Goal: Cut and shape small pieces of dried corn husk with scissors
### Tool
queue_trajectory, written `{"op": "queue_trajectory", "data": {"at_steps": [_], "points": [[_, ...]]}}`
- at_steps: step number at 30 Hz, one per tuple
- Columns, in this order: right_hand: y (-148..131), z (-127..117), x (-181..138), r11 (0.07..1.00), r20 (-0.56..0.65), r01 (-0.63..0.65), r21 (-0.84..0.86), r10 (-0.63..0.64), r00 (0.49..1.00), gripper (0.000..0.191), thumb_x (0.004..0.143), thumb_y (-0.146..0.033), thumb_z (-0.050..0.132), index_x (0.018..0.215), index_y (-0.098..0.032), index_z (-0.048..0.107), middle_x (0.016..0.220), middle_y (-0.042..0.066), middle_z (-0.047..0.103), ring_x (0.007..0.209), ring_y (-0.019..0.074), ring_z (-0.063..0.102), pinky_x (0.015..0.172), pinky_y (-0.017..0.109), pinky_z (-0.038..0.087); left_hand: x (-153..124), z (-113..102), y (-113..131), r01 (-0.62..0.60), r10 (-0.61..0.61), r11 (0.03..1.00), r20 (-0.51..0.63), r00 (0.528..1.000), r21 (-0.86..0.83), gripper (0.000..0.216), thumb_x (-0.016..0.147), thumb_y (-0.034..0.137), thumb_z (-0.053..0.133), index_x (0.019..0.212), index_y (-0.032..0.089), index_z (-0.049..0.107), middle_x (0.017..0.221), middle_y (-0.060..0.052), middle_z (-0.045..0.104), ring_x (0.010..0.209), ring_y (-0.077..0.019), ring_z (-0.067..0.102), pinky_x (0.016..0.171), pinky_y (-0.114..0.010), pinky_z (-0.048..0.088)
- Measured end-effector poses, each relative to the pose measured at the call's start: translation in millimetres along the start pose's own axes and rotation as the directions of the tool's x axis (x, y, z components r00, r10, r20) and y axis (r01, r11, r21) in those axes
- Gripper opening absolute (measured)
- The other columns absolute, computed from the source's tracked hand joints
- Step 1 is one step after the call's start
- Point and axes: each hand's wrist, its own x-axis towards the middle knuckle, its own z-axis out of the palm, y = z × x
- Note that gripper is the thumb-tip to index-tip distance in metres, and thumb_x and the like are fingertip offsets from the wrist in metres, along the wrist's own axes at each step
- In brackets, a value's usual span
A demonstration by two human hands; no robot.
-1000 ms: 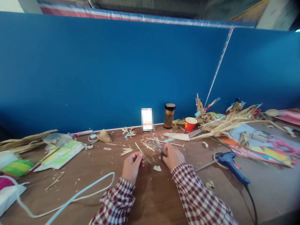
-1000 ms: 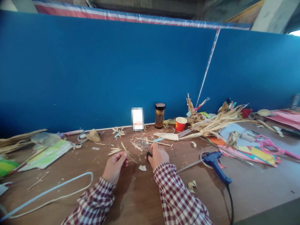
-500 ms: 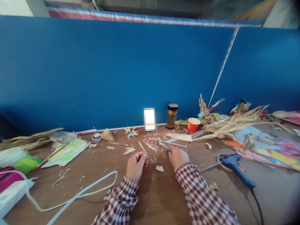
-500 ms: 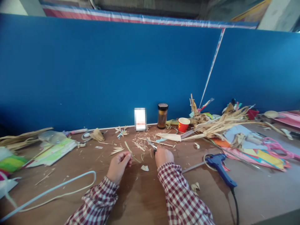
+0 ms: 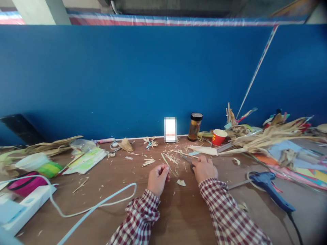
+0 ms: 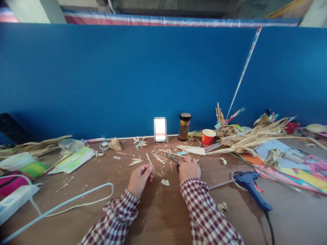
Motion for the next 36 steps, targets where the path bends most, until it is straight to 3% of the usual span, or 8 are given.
{"op": "queue_trajectory", "data": {"at_steps": [3, 5, 7, 9, 14, 18, 26, 36], "points": [[-6, 2, -3, 0.979, -0.143, 0.081, 0.187, -0.055, 0.988, 0.017, 0.080, -0.022, 0.052, 0.088, -0.020, 0.067, 0.095, 0.009, 0.058, 0.089, 0.0222, 0.053, 0.075, 0.032, 0.042, -1, 1, 1, 0.002, -0.002, 1.000, 0.019, 1.000, 0.018, 0.025, 0.064, 0.038, 0.063, 0.072, 0.014, 0.060, 0.057, 0.002, 0.056, 0.046, -0.0094, 0.051, 0.044, -0.021, 0.043], [-15, 5, -6, 0.891, -0.191, 0.190, 0.412, -0.119, 0.974, 0.021, 0.084, -0.022, 0.045, 0.086, -0.018, 0.066, 0.088, 0.007, 0.062, 0.083, 0.0178, 0.056, 0.077, 0.029, 0.043, -2, 2, 1, -0.015, 0.013, 0.999, 0.042, 0.999, 0.045, 0.026, 0.065, 0.040, 0.062, 0.071, 0.014, 0.060, 0.057, 0.002, 0.056, 0.045, -0.0097, 0.050, 0.043, -0.021, 0.042], [-24, 10, -10, 0.750, -0.154, 0.263, 0.606, -0.214, 0.965, 0.022, 0.085, -0.024, 0.044, 0.086, -0.018, 0.065, 0.083, 0.004, 0.065, 0.077, 0.0153, 0.058, 0.072, 0.026, 0.045, -4, 2, 1, -0.043, 0.037, 0.996, 0.066, 0.997, 0.079, 0.026, 0.066, 0.041, 0.061, 0.069, 0.015, 0.059, 0.057, 0.002, 0.056, 0.046, -0.0104, 0.051, 0.043, -0.021, 0.041], [-32, 14, -14, 0.637, -0.093, 0.253, 0.728, -0.274, 0.957, 0.022, 0.084, -0.025, 0.045, 0.089, -0.017, 0.065, 0.079, 0.003, 0.067, 0.072, 0.0145, 0.060, 0.067, 0.024, 0.047, -6, 2, 2, -0.085, 0.075, 0.988, 0.084, 0.994, 0.128, 0.026, 0.067, 0.041, 0.060, 0.068, 0.016, 0.059, 0.055, 0.002, 0.055, 0.046, -0.0114, 0.051, 0.044, -0.021, 0.041], [-40, 22, -20, 0.485, -0.001, 0.166, 0.859, -0.322, 0.947, 0.020, 0.082, -0.025, 0.047, 0.091, -0.017, 0.063, 0.080, 0.003, 0.068, 0.069, 0.0138, 0.063, 0.064, 0.024, 0.050, -10, 2, 2, -0.178, 0.145, 0.941, 0.134, 0.980, 0.287, 0.024, 0.072, 0.039, 0.055, 0.069, 0.016, 0.062, 0.050, 0.001, 0.055, 0.046, -0.0129, 0.050, 0.044, -0.021, 0.038], [-40, 25, -20, 0.483, -0.013, 0.161, 0.861, -0.295, 0.955, 0.018, 0.080, -0.024, 0.049, 0.088, -0.016, 0.063, 0.077, 0.003, 0.067, 0.067, 0.0133, 0.063, 0.062, 0.023, 0.050, -9, 1, -2, -0.184, 0.144, 0.929, 0.143, 0.979, 0.321, 0.025, 0.074, 0.039, 0.053, 0.070, 0.016, 0.062, 0.051, 0.000, 0.056, 0.047, -0.0132, 0.050, 0.045, -0.021, 0.037], [-39, 30, -20, 0.580, -0.036, 0.196, 0.791, -0.276, 0.960, 0.014, 0.080, -0.024, 0.050, 0.082, -0.017, 0.062, 0.072, 0.002, 0.067, 0.062, 0.0125, 0.062, 0.059, 0.021, 0.047, -7, -1, -7, -0.175, 0.130, 0.931, 0.155, 0.979, 0.320, 0.024, 0.074, 0.038, 0.053, 0.070, 0.017, 0.062, 0.051, 0.001, 0.055, 0.048, -0.0130, 0.050, 0.047, -0.021, 0.037], [-36, 28, -18, 0.658, -0.161, 0.321, 0.681, -0.293, 0.942, 0.009, 0.075, -0.019, 0.051, 0.070, -0.017, 0.059, 0.062, 0.000, 0.062, 0.055, 0.0112, 0.057, 0.055, 0.020, 0.043, -6, 0, -10, -0.197, 0.130, 0.895, 0.188, 0.973, 0.400, 0.023, 0.076, 0.037, 0.050, 0.069, 0.017, 0.059, 0.052, 0.001, 0.054, 0.048, -0.0123, 0.048, 0.048, -0.021, 0.035]]}}
